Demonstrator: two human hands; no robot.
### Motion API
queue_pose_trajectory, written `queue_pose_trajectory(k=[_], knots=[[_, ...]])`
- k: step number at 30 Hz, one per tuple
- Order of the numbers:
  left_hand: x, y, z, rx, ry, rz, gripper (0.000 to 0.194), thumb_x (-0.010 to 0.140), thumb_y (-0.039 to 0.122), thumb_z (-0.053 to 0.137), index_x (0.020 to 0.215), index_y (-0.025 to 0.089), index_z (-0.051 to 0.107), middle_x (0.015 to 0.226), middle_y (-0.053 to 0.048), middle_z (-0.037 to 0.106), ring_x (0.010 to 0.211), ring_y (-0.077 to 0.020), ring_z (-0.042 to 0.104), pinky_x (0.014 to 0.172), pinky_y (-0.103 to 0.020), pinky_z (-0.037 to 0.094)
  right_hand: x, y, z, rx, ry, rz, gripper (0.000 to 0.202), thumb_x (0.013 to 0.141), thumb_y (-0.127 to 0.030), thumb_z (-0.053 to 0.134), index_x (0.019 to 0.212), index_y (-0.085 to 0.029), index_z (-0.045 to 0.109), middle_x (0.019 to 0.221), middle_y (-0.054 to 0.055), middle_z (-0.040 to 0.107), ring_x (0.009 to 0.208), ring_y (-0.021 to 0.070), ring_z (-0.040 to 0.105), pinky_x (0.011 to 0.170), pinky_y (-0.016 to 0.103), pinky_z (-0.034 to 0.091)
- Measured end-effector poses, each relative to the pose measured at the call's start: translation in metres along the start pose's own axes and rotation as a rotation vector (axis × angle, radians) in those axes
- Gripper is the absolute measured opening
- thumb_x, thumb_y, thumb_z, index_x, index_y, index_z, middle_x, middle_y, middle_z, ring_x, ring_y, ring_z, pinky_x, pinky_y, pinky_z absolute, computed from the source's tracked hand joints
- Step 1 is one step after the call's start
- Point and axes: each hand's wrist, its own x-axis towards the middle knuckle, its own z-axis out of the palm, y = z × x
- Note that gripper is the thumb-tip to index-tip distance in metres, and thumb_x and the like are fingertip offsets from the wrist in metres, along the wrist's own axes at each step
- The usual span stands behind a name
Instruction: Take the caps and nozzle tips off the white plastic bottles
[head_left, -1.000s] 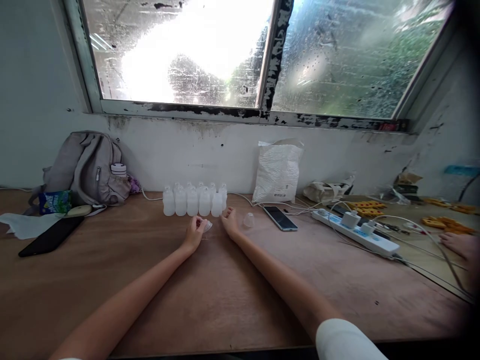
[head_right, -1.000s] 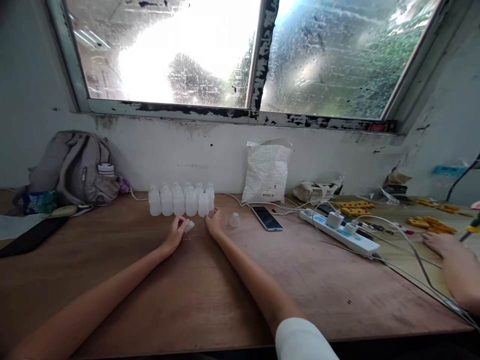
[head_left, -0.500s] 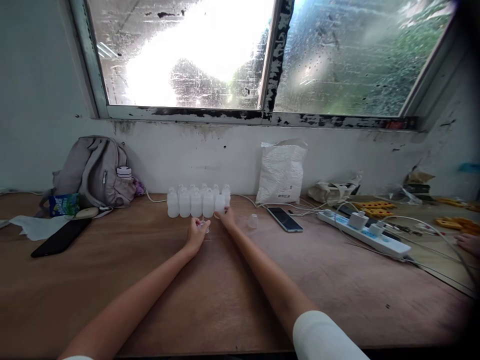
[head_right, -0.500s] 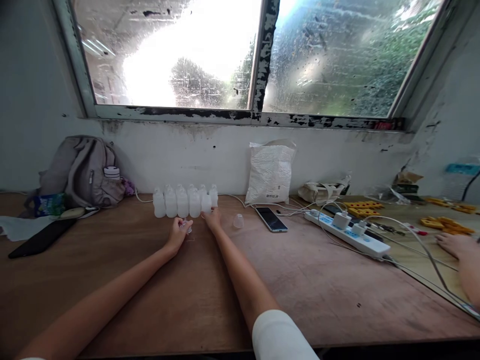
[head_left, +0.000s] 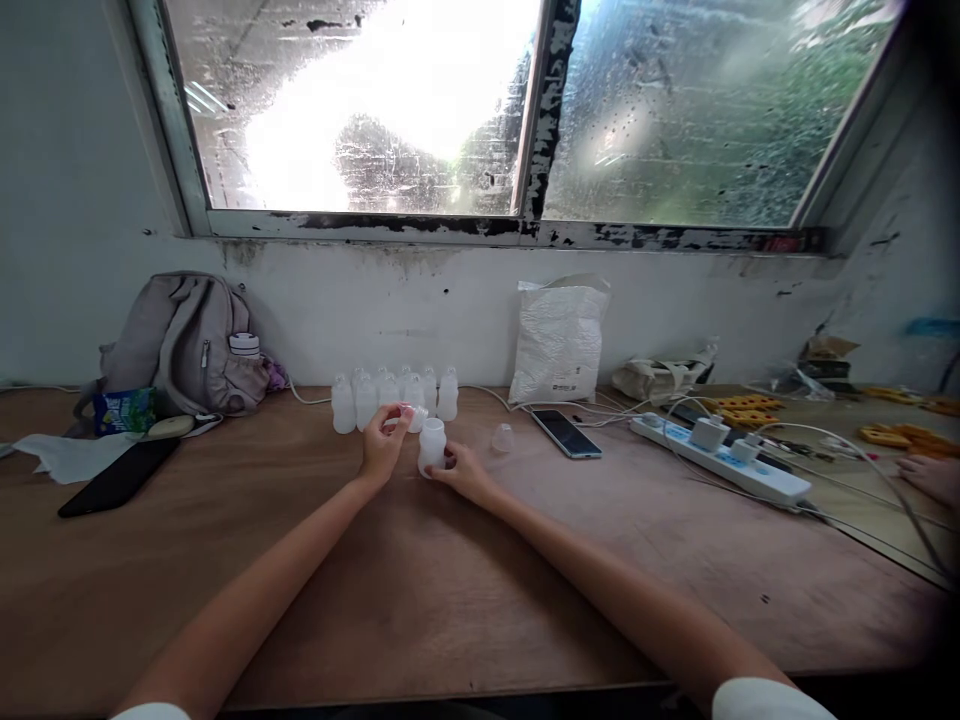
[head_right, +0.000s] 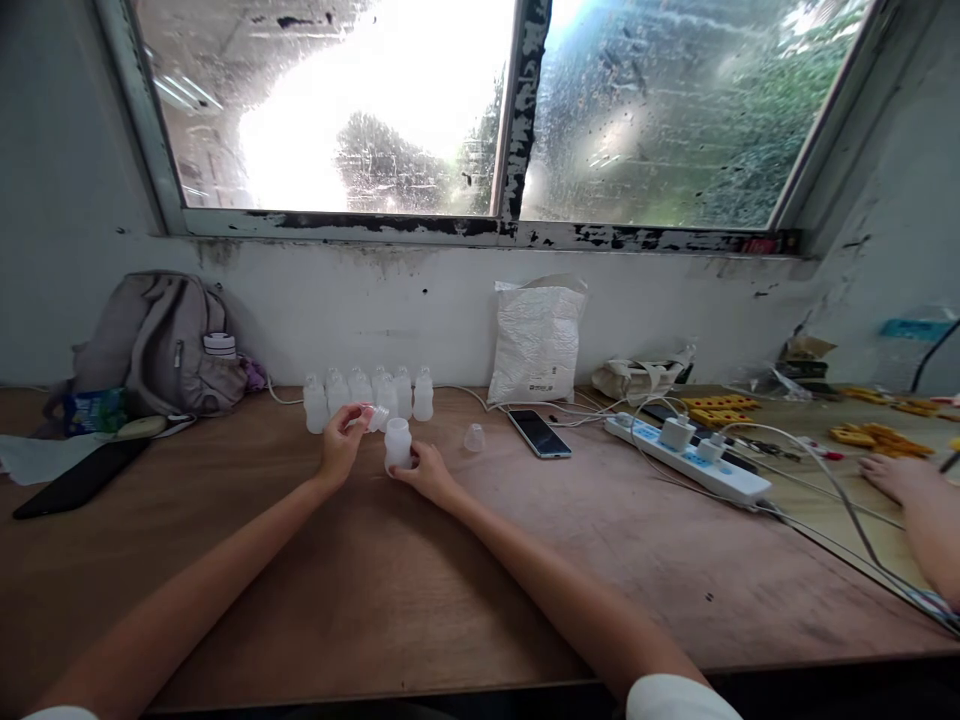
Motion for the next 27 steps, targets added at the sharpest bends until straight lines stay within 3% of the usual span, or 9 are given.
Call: queue_pose_trajectory(k=[5,16,27], knots=[[0.001,0.015,-0.001,0.066,-0.144,0.012,0.022,0.075,0.031,0.048,0.088,0.018,0.060,0.095,-0.004,0.061,0.084,-0.0146,0.056,0.068,-0.023,0.045,-0.017,-0.013,0.005,0.047,-0.051,-0.062,0.034,0.060,-0.037,0.062,0.084,-0.013,0.057,0.075,0.002,0.056,0.067,0.0132,0.049,0.059,0.024,0.039],[-0.004,0.009,-0.001,0.100,-0.273,0.080,0.023,0.077,0.028,0.046,0.094,0.021,0.060,0.098,-0.003,0.060,0.089,-0.0156,0.055,0.073,-0.025,0.045,-0.019,-0.019,0.003,0.018,-0.070,-0.061,0.039,0.059,-0.043,0.064,0.083,-0.015,0.052,0.076,0.002,0.056,0.067,0.0133,0.049,0.059,0.025,0.039],[-0.016,0.003,0.003,0.088,-0.273,0.057,0.034,0.071,0.031,0.056,0.104,0.020,0.054,0.107,-0.006,0.056,0.093,-0.0177,0.054,0.075,-0.027,0.044,-0.022,-0.023,0.000,0.121,-0.126,-0.034,0.043,0.062,-0.038,0.062,0.098,-0.018,0.051,0.079,0.001,0.059,0.069,0.0141,0.053,0.062,0.026,0.041]])
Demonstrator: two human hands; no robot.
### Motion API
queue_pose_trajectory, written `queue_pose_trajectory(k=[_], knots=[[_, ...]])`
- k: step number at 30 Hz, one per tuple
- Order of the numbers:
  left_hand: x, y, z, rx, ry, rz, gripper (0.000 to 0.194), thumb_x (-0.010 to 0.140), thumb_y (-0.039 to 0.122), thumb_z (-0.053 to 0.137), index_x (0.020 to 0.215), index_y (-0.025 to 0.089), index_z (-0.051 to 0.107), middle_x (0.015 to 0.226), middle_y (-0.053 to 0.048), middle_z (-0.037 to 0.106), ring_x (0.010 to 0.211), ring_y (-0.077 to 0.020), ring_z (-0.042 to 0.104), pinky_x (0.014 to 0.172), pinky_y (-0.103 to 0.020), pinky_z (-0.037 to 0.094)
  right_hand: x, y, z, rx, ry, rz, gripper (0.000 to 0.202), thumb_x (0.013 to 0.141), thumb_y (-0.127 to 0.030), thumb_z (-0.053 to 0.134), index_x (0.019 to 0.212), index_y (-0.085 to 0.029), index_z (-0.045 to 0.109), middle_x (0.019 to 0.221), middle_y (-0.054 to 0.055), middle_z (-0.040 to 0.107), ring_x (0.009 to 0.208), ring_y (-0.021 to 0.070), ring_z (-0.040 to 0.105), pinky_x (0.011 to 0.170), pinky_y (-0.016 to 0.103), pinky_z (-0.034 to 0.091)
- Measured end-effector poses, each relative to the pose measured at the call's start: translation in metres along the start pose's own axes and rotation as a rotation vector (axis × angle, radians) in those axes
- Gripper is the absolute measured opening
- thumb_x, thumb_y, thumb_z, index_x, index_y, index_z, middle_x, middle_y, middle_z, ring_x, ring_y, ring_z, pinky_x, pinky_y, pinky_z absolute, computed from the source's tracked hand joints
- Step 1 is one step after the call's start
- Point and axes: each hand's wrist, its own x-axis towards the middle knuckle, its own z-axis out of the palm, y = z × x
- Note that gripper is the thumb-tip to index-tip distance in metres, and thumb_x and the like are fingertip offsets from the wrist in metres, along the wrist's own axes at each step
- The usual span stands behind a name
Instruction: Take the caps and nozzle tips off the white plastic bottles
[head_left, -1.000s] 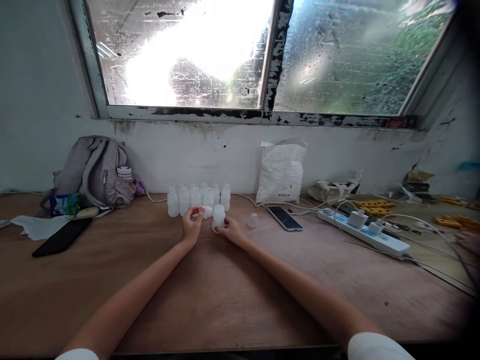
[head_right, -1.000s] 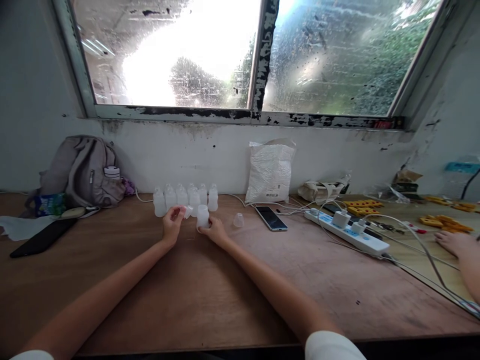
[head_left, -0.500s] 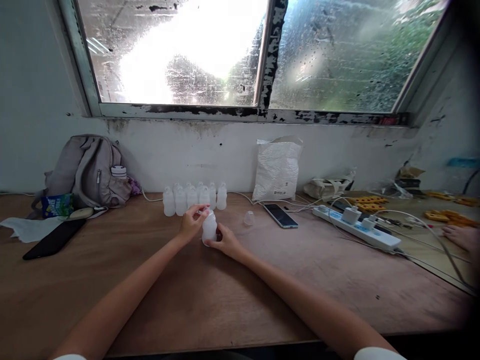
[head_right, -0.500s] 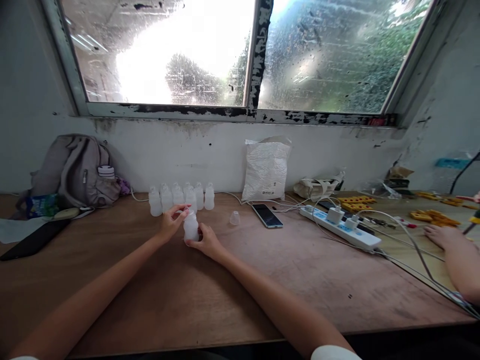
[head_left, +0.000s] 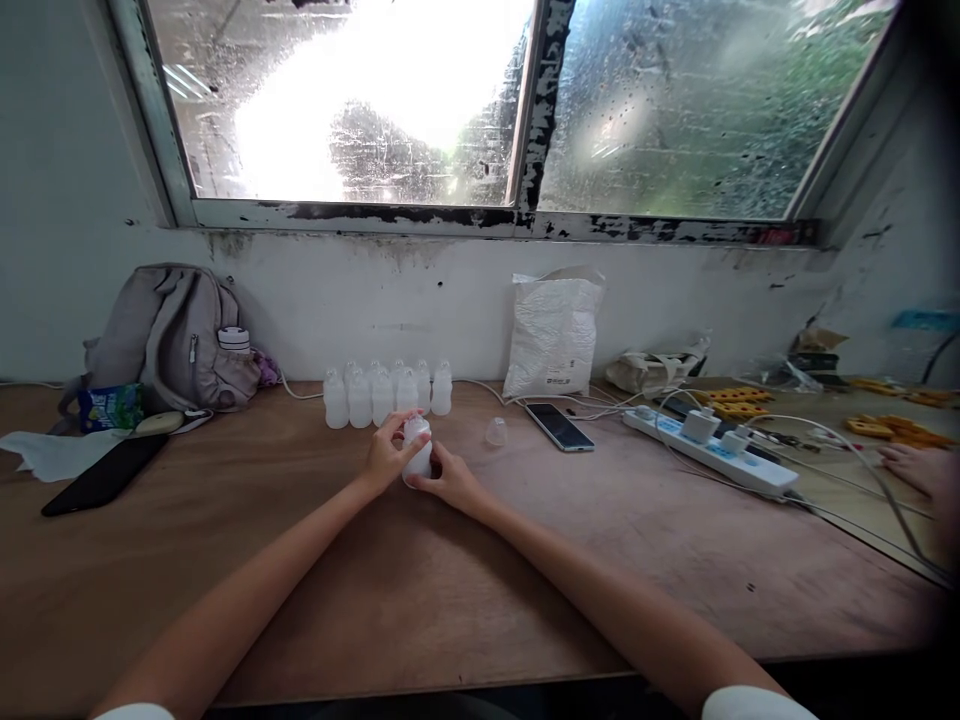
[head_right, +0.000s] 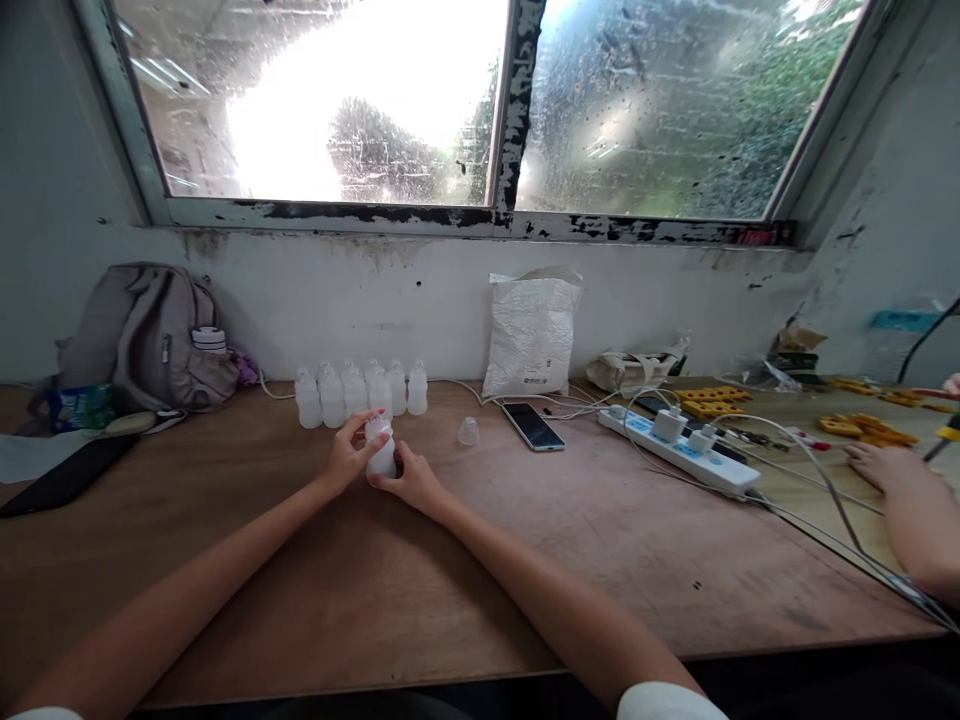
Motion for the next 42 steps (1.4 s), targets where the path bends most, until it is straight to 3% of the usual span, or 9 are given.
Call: queue_pose_trajectory(k=[8,12,30,38,42], knots=[[-0.007,-0.014,0.013,-0.048,0.165,-0.032,0.044,0.067,0.030,0.061,0.108,0.020,0.049,0.102,-0.007,0.058,0.089,-0.0170,0.056,0.074,-0.027,0.045,0.001,0.001,0.000,-0.042,-0.020,-0.006,0.038,0.062,-0.043,0.060,0.087,-0.017,0.049,0.074,0.000,0.056,0.063,0.0124,0.049,0.056,0.025,0.038],[-0.009,-0.017,0.016,-0.037,0.215,-0.036,0.037,0.067,0.031,0.061,0.100,0.020,0.051,0.099,-0.006,0.058,0.086,-0.0157,0.055,0.073,-0.026,0.045,0.001,0.000,0.000,-0.048,-0.022,-0.035,0.038,0.063,-0.045,0.059,0.086,-0.017,0.048,0.074,0.000,0.055,0.063,0.0121,0.048,0.056,0.024,0.037],[-0.008,-0.011,0.007,0.203,0.167,0.150,0.033,0.070,0.030,0.058,0.100,0.021,0.051,0.092,-0.002,0.059,0.078,-0.0134,0.055,0.073,-0.026,0.045,0.000,-0.002,-0.001,-0.046,-0.039,-0.029,0.036,0.064,-0.043,0.058,0.086,-0.017,0.046,0.070,-0.002,0.053,0.060,0.0110,0.046,0.055,0.023,0.036],[-0.010,-0.009,0.007,0.180,0.147,0.118,0.033,0.069,0.029,0.059,0.100,0.022,0.052,0.093,-0.002,0.059,0.080,-0.0146,0.055,0.075,-0.028,0.044,-0.001,-0.005,-0.003,-0.023,-0.043,-0.026,0.036,0.065,-0.043,0.058,0.087,-0.017,0.046,0.072,-0.001,0.054,0.062,0.0119,0.048,0.056,0.024,0.037],[-0.011,-0.015,0.016,-0.041,0.186,-0.025,0.035,0.068,0.031,0.059,0.100,0.021,0.050,0.094,-0.004,0.058,0.083,-0.0157,0.056,0.076,-0.028,0.045,-0.001,-0.003,0.000,-0.036,-0.036,-0.015,0.035,0.065,-0.043,0.058,0.086,-0.017,0.047,0.071,-0.001,0.054,0.062,0.0123,0.048,0.056,0.025,0.037]])
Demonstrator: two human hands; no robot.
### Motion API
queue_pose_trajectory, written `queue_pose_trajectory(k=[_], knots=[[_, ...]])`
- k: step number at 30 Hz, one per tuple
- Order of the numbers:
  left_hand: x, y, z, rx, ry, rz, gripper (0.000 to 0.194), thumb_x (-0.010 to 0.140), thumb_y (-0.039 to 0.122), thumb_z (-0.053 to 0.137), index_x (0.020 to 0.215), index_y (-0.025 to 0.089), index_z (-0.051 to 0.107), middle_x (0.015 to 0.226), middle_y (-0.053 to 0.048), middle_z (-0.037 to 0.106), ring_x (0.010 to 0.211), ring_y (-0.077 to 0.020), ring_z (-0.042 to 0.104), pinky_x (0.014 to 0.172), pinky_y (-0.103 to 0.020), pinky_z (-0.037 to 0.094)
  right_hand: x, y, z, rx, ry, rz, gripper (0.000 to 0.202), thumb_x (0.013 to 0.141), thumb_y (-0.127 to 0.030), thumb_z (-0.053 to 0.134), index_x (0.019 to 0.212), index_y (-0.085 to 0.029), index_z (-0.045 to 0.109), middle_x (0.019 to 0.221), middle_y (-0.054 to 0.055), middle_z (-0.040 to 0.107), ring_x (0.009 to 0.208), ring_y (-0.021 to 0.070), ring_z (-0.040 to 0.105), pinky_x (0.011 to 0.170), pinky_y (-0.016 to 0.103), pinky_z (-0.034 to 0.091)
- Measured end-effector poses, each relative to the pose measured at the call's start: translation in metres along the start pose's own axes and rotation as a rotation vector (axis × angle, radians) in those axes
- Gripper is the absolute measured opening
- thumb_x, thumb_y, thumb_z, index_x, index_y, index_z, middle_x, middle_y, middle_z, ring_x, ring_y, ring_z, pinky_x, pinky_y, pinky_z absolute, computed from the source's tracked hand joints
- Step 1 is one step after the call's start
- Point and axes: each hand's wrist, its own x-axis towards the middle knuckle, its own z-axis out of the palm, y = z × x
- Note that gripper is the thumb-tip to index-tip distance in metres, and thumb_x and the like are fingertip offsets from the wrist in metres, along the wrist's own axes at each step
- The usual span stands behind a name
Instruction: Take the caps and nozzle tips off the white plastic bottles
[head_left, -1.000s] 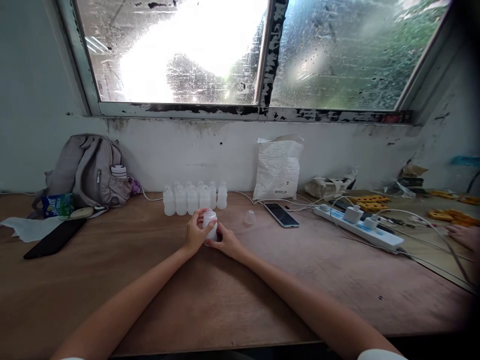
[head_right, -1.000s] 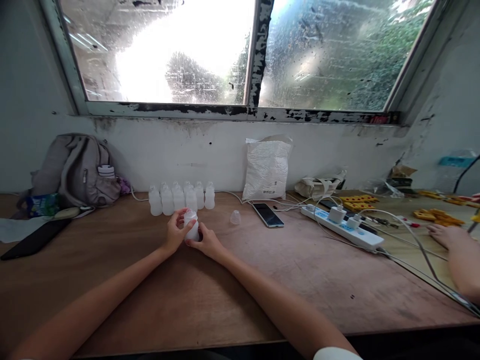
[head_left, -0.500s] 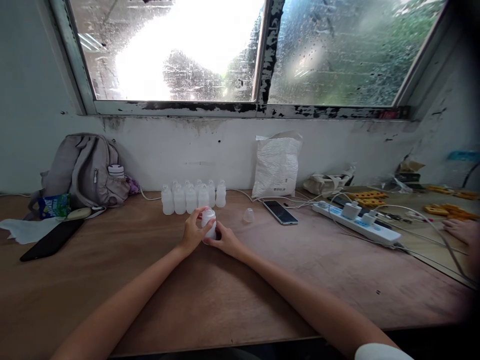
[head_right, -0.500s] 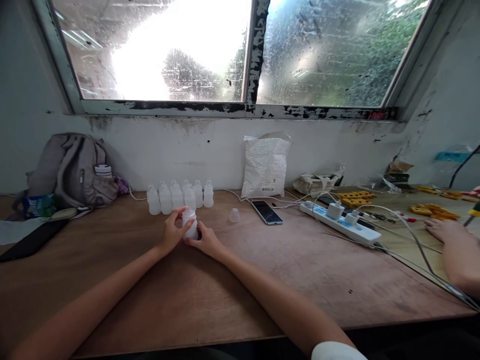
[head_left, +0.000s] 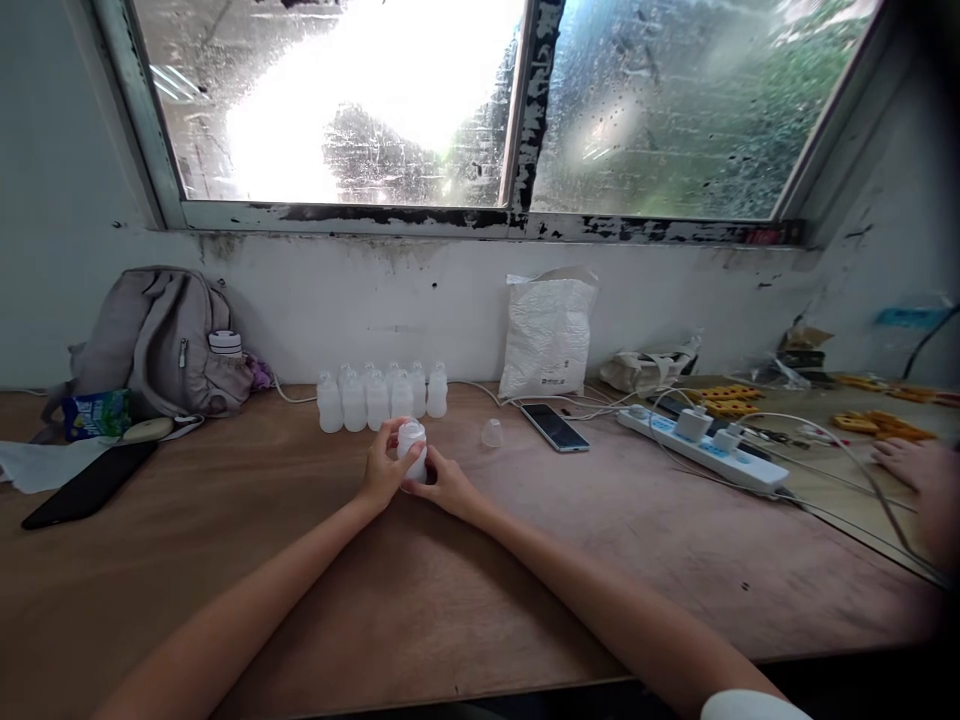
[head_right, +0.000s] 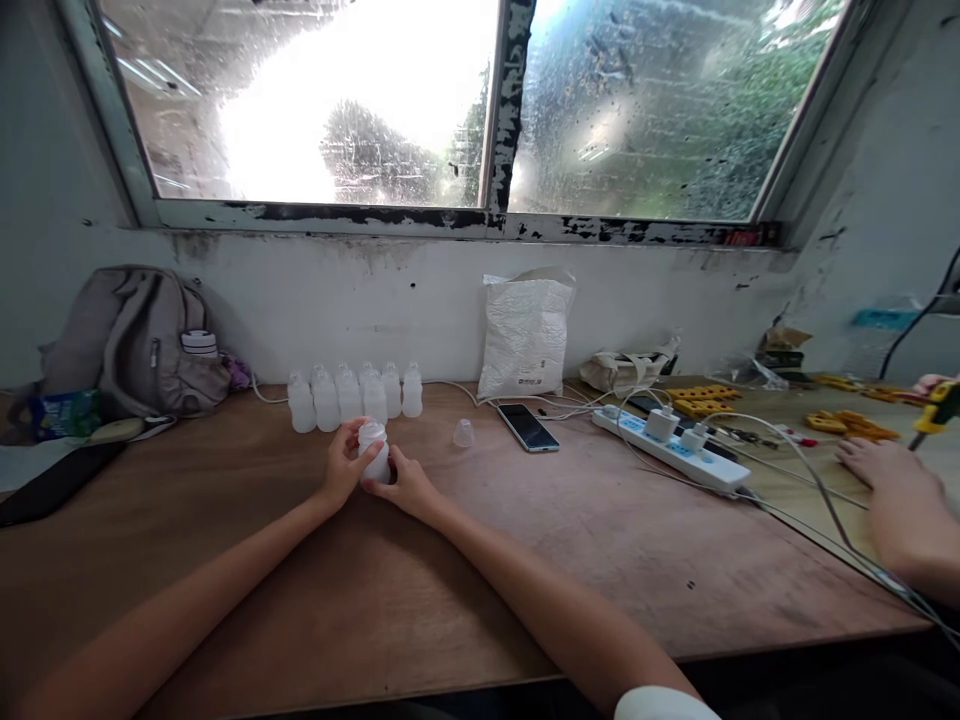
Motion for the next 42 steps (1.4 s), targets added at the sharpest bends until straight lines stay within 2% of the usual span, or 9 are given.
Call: queue_pose_trajectory(k=[4,7,9,14,17,21,30,34,42], knots=[[-0.002,-0.002,0.006,-0.163,-0.034,-0.130,0.041,0.068,0.032,0.059,0.105,0.020,0.047,0.089,-0.004,0.059,0.080,-0.0165,0.058,0.071,-0.028,0.046,0.002,0.000,-0.007,0.146,-0.081,0.008,0.047,0.063,-0.040,0.062,0.101,-0.018,0.045,0.086,0.003,0.056,0.076,0.0156,0.052,0.069,0.030,0.041],[-0.003,0.001,0.006,-0.189,-0.060,-0.159,0.041,0.068,0.033,0.059,0.105,0.020,0.046,0.090,-0.005,0.059,0.080,-0.0166,0.058,0.070,-0.028,0.046,0.011,-0.009,-0.024,0.453,-0.162,0.003,0.068,0.063,-0.035,0.064,0.120,-0.024,0.029,0.112,0.007,0.048,0.098,0.0176,0.048,0.080,0.032,0.040],[-0.003,0.001,0.005,-0.197,-0.062,-0.162,0.041,0.068,0.032,0.059,0.105,0.020,0.046,0.091,-0.005,0.059,0.082,-0.0168,0.058,0.071,-0.028,0.045,0.019,-0.020,-0.037,0.546,-0.102,0.015,0.065,0.069,-0.035,0.058,0.124,-0.027,0.024,0.118,0.008,0.044,0.103,0.0175,0.046,0.082,0.033,0.039],[-0.004,-0.002,0.006,-0.237,-0.043,-0.189,0.042,0.068,0.030,0.060,0.106,0.020,0.042,0.094,-0.005,0.059,0.086,-0.0171,0.057,0.071,-0.027,0.045,0.037,-0.048,-0.049,0.065,0.051,-0.058,0.034,0.071,-0.041,0.054,0.098,-0.020,0.055,0.097,0.008,0.055,0.085,0.0183,0.053,0.071,0.031,0.042],[-0.005,-0.002,0.006,-0.274,-0.081,-0.240,0.047,0.066,0.027,0.062,0.107,0.020,0.039,0.094,-0.005,0.059,0.086,-0.0174,0.057,0.069,-0.027,0.045,0.042,-0.056,-0.044,-0.213,0.113,-0.100,0.031,0.067,-0.042,0.059,0.084,-0.016,0.059,0.081,0.007,0.057,0.074,0.0179,0.053,0.068,0.031,0.041],[-0.006,0.000,0.004,-0.247,-0.226,-0.279,0.044,0.064,0.028,0.064,0.103,0.018,0.046,0.097,-0.006,0.058,0.089,-0.0191,0.054,0.070,-0.029,0.044,0.043,-0.060,-0.045,-0.266,0.102,-0.085,0.029,0.065,-0.041,0.061,0.078,-0.015,0.058,0.073,0.006,0.057,0.067,0.0170,0.052,0.061,0.029,0.040],[-0.006,-0.006,-0.002,-0.163,-0.478,-0.407,0.019,0.053,0.017,0.066,0.070,0.014,0.058,0.066,0.000,0.057,0.062,-0.0139,0.051,0.056,-0.026,0.039,0.043,-0.052,-0.065,0.284,-0.216,0.020,0.033,0.060,-0.037,0.066,0.083,-0.015,0.059,0.081,0.005,0.061,0.077,0.0169,0.057,0.067,0.028,0.044],[-0.008,0.000,-0.008,-0.455,-0.642,-0.554,0.017,0.049,0.009,0.058,0.066,0.014,0.056,0.061,0.000,0.054,0.061,-0.0149,0.050,0.056,-0.026,0.038,0.039,-0.047,-0.071,0.587,-0.381,0.064,0.036,0.061,-0.031,0.066,0.092,-0.015,0.059,0.093,0.007,0.061,0.089,0.0170,0.055,0.079,0.029,0.042],[-0.016,0.015,-0.007,-0.873,-0.791,-0.815,0.033,0.044,0.013,0.042,0.076,0.015,0.051,0.057,0.000,0.047,0.051,-0.0134,0.049,0.054,-0.029,0.039,0.037,-0.039,-0.071,0.865,-0.462,0.192,0.041,0.064,-0.030,0.066,0.100,-0.014,0.058,0.097,0.008,0.059,0.089,0.0162,0.055,0.079,0.028,0.041]])
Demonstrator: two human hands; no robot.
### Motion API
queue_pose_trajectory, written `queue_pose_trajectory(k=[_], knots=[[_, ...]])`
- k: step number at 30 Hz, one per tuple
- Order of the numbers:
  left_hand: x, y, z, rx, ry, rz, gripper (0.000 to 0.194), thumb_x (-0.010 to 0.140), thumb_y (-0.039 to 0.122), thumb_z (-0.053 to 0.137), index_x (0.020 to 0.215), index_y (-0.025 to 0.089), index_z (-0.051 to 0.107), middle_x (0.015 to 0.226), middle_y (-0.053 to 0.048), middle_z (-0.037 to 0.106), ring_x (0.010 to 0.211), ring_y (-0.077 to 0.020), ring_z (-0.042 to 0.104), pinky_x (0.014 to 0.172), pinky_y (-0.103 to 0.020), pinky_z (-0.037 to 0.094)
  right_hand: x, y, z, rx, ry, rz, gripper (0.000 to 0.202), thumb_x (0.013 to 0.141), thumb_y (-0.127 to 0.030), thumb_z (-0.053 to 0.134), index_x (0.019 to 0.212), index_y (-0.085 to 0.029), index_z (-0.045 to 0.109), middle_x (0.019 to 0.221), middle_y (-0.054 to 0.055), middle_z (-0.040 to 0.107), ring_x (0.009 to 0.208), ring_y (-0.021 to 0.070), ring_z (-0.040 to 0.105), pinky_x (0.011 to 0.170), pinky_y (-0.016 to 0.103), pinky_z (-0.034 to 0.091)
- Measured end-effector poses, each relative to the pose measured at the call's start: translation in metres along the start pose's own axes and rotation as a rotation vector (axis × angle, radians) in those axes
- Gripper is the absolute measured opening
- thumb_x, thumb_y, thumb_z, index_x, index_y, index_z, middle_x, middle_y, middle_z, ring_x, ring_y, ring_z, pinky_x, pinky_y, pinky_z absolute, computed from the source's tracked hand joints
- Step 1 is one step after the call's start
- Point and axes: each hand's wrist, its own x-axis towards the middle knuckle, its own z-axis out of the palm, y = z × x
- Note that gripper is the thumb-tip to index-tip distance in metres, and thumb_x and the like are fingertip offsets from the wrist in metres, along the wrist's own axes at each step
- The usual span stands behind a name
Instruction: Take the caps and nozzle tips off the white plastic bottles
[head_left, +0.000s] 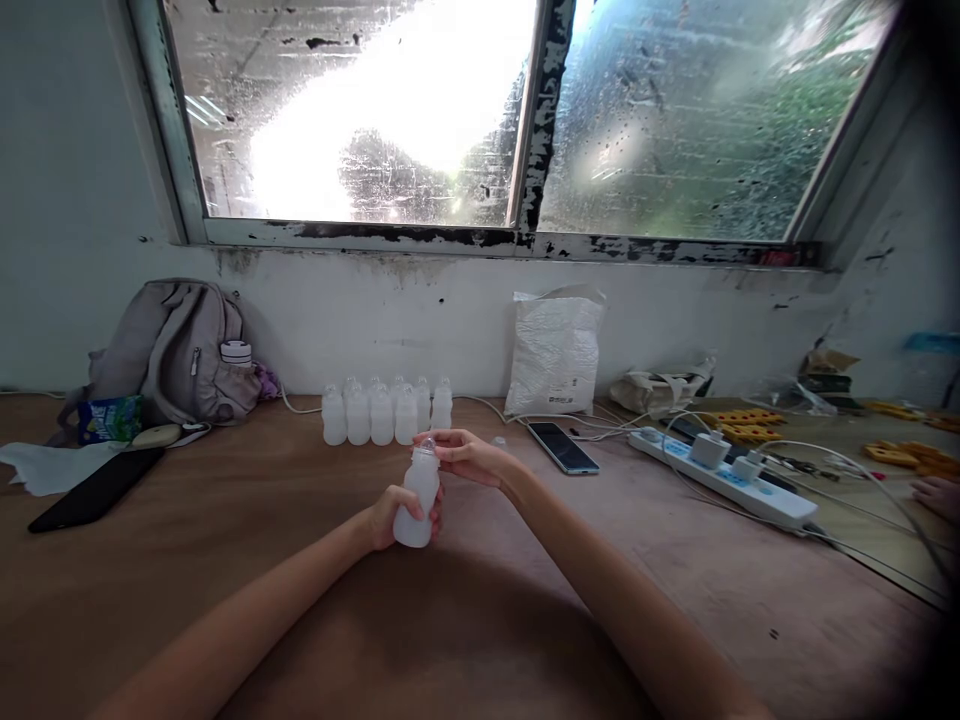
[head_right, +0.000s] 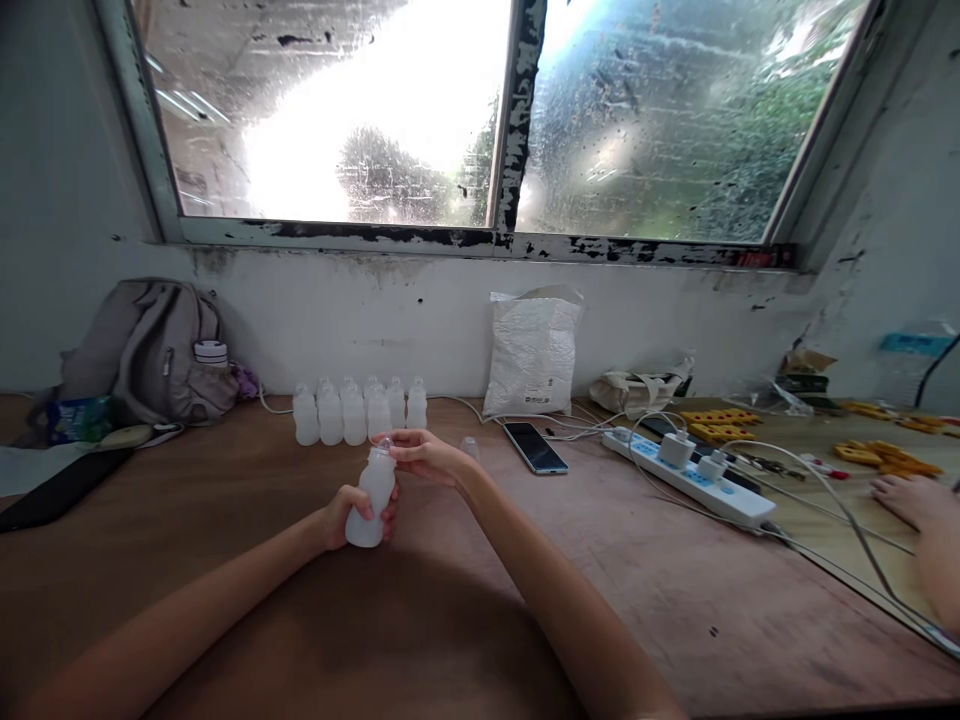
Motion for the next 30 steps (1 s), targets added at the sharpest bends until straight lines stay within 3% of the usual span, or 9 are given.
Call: queue_pose_trajectory(k=[4,9,14,19,24,30], knots=[[0.004,0.003,-0.006,-0.006,0.121,0.071,0.032,0.045,0.012,0.043,0.075,0.015,0.051,0.059,0.000,0.050,0.051,-0.0130,0.050,0.052,-0.027,0.038,0.005,0.003,0.008,-0.104,0.092,-0.015,0.036,0.072,-0.040,0.057,0.094,-0.013,0.060,0.078,0.004,0.059,0.067,0.0113,0.054,0.065,0.025,0.043],[0.004,0.008,-0.012,0.057,0.219,0.139,0.030,0.046,0.012,0.044,0.075,0.015,0.051,0.059,0.000,0.050,0.050,-0.0129,0.048,0.050,-0.027,0.037,0.006,-0.004,0.014,-0.097,0.123,-0.039,0.037,0.076,-0.045,0.049,0.085,-0.011,0.062,0.079,0.006,0.059,0.073,0.0134,0.055,0.069,0.026,0.044],[0.003,0.007,-0.004,0.101,0.191,0.140,0.031,0.046,0.011,0.044,0.077,0.015,0.050,0.060,0.000,0.050,0.051,-0.0125,0.049,0.052,-0.027,0.039,0.003,-0.008,0.010,-0.108,0.116,0.011,0.034,0.072,-0.039,0.056,0.091,-0.011,0.062,0.084,0.007,0.060,0.068,0.0127,0.056,0.072,0.029,0.044],[0.003,0.002,-0.006,0.119,0.167,0.118,0.033,0.047,0.010,0.044,0.078,0.015,0.050,0.058,0.000,0.051,0.050,-0.0133,0.050,0.051,-0.027,0.039,0.005,-0.003,0.009,-0.101,0.158,-0.047,0.048,0.067,-0.029,0.063,0.113,-0.022,0.051,0.096,0.006,0.059,0.085,0.0151,0.055,0.074,0.027,0.043],[0.005,-0.001,-0.010,0.156,0.142,0.139,0.031,0.048,0.009,0.045,0.078,0.015,0.051,0.058,0.000,0.051,0.050,-0.0142,0.050,0.051,-0.028,0.039,0.008,0.004,0.011,-0.310,0.235,-0.045,0.033,0.066,-0.034,0.062,0.094,-0.015,0.061,0.076,0.003,0.060,0.072,0.0143,0.055,0.064,0.025,0.043],[0.004,0.003,-0.008,0.073,0.141,0.118,0.031,0.047,0.009,0.045,0.077,0.014,0.052,0.058,-0.001,0.052,0.050,-0.0134,0.050,0.049,-0.026,0.038,0.007,0.000,0.012,0.114,0.069,-0.017,0.035,0.077,-0.031,0.047,0.107,-0.013,0.053,0.094,0.008,0.061,0.086,0.0166,0.055,0.076,0.027,0.041]])
